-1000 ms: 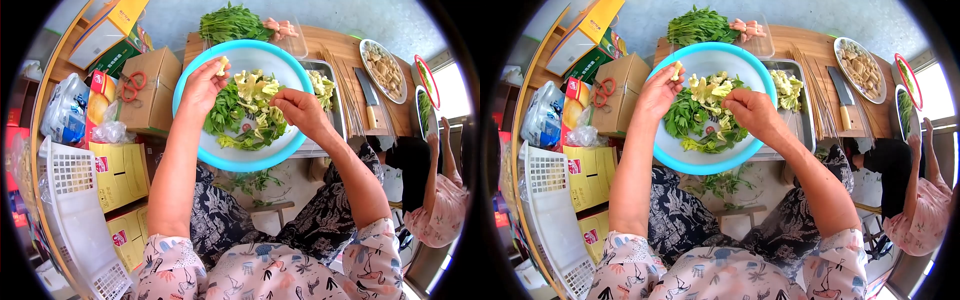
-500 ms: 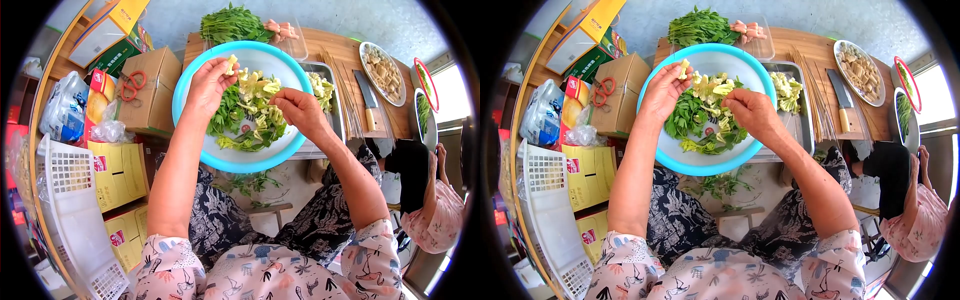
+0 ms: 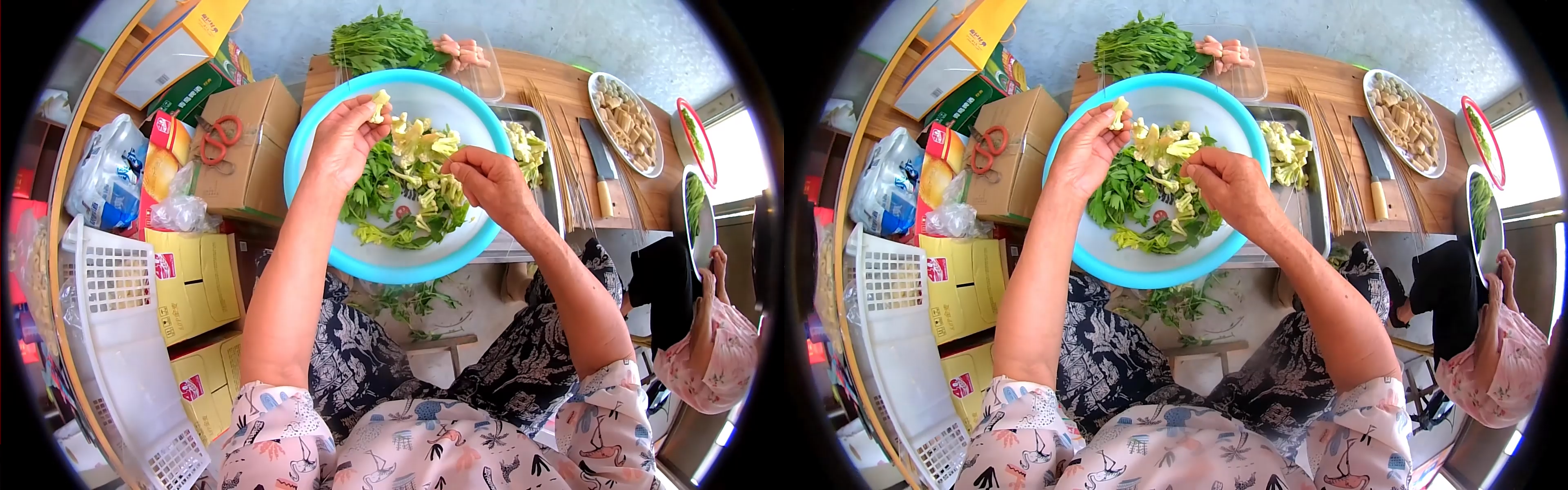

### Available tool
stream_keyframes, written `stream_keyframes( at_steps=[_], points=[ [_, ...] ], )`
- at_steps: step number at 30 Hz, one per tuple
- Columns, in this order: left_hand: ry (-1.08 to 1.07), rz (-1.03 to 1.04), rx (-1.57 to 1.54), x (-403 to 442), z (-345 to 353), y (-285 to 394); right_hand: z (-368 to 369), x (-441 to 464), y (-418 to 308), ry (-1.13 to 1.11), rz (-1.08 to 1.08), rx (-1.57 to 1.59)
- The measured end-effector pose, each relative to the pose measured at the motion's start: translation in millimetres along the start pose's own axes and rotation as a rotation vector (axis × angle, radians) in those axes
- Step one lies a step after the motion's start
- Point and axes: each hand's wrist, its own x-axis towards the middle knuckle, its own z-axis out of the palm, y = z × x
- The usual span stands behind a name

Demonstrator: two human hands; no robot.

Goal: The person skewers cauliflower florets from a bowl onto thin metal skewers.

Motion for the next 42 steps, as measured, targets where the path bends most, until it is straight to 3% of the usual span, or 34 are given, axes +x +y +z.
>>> stream_keyframes(
  at_steps=[42],
  points=[
    [-0.015, -0.067, 0.084, -0.8, -8.1, -3.2, 7.4, -4.1, -3.6, 0.001, 0.050, 0.043]
  ],
)
